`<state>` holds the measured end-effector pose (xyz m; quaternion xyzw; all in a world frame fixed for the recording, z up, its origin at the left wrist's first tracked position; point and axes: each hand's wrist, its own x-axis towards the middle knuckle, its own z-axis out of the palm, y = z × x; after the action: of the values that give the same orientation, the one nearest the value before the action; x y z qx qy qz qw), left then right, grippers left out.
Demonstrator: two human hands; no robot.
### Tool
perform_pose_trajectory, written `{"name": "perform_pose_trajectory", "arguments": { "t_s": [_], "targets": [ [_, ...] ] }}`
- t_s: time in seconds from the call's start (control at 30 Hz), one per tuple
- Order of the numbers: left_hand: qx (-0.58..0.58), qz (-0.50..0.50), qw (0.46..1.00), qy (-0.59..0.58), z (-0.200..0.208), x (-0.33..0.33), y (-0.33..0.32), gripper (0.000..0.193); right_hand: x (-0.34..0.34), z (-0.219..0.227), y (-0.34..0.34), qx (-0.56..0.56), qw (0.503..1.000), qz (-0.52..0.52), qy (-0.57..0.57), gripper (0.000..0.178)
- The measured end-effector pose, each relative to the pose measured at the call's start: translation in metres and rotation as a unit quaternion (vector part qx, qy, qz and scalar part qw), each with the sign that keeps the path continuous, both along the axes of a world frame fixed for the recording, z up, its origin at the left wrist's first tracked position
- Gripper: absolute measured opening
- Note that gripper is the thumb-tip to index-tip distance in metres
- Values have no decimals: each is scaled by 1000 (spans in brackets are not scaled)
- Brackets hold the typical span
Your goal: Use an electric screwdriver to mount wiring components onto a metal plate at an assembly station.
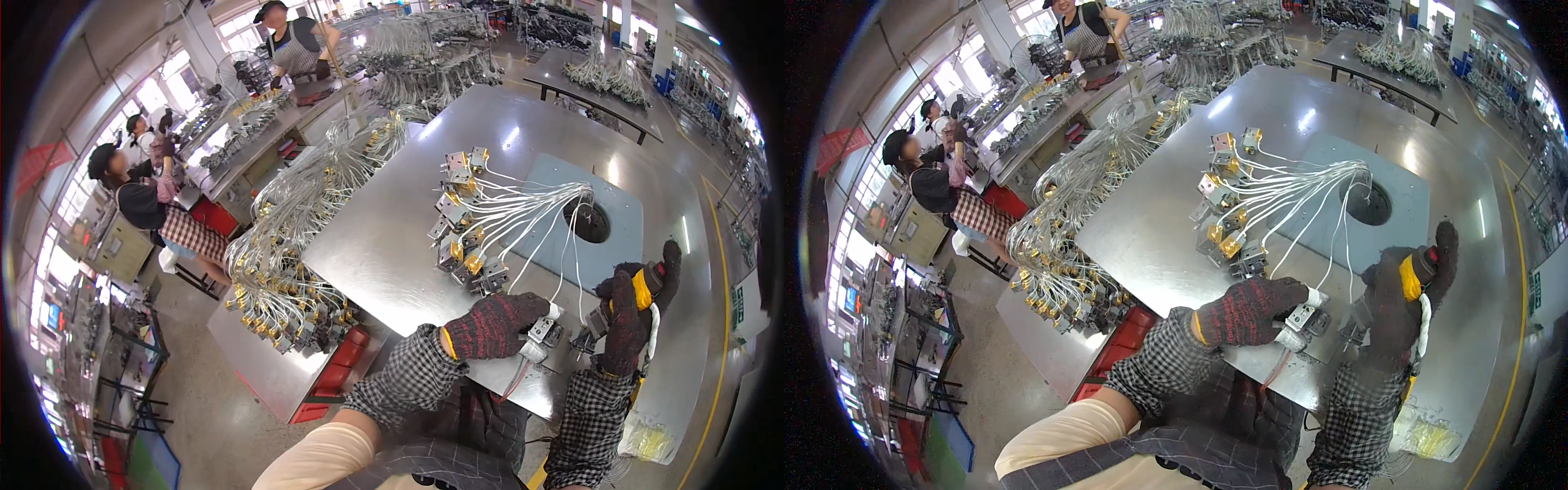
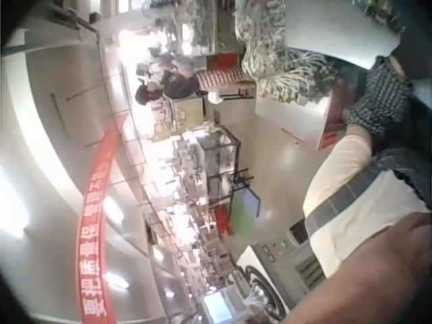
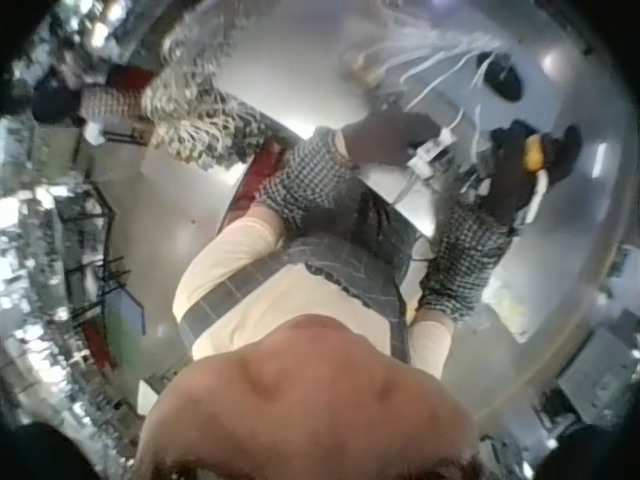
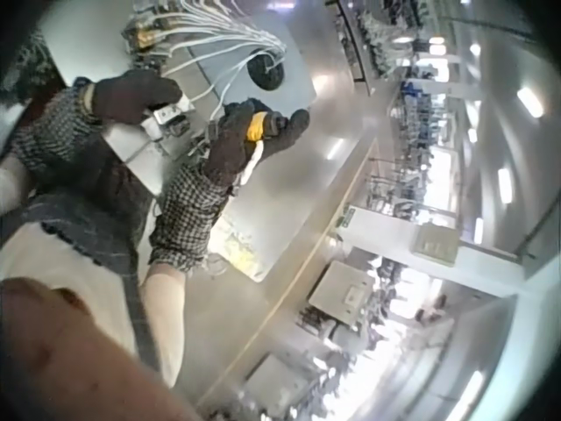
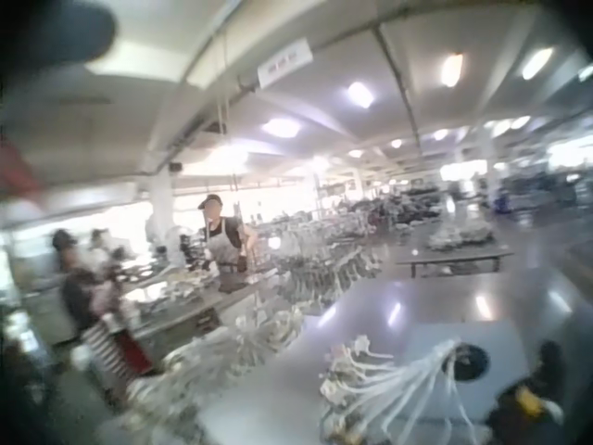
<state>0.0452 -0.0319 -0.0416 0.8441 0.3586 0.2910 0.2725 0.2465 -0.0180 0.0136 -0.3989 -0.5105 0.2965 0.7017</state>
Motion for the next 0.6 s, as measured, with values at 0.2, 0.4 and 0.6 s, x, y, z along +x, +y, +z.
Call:
{"name": "perform_pose_trajectory", "arguments": {
  "t_s": [0.2, 0.4, 0.6],
  "targets": [
    [-21, -13, 999, -25, -1, 3, 2, 63, 8, -4, 1, 3, 1000, 6, -7, 66],
    [23, -22, 998, -59, -5, 2, 3, 68, 7, -6, 3, 10, 1000, 11, -4, 67],
    [6, -3, 999, -39, -3, 3, 1, 78, 4, -1, -1, -6, 1000, 15, 6, 68]
  ]
}}
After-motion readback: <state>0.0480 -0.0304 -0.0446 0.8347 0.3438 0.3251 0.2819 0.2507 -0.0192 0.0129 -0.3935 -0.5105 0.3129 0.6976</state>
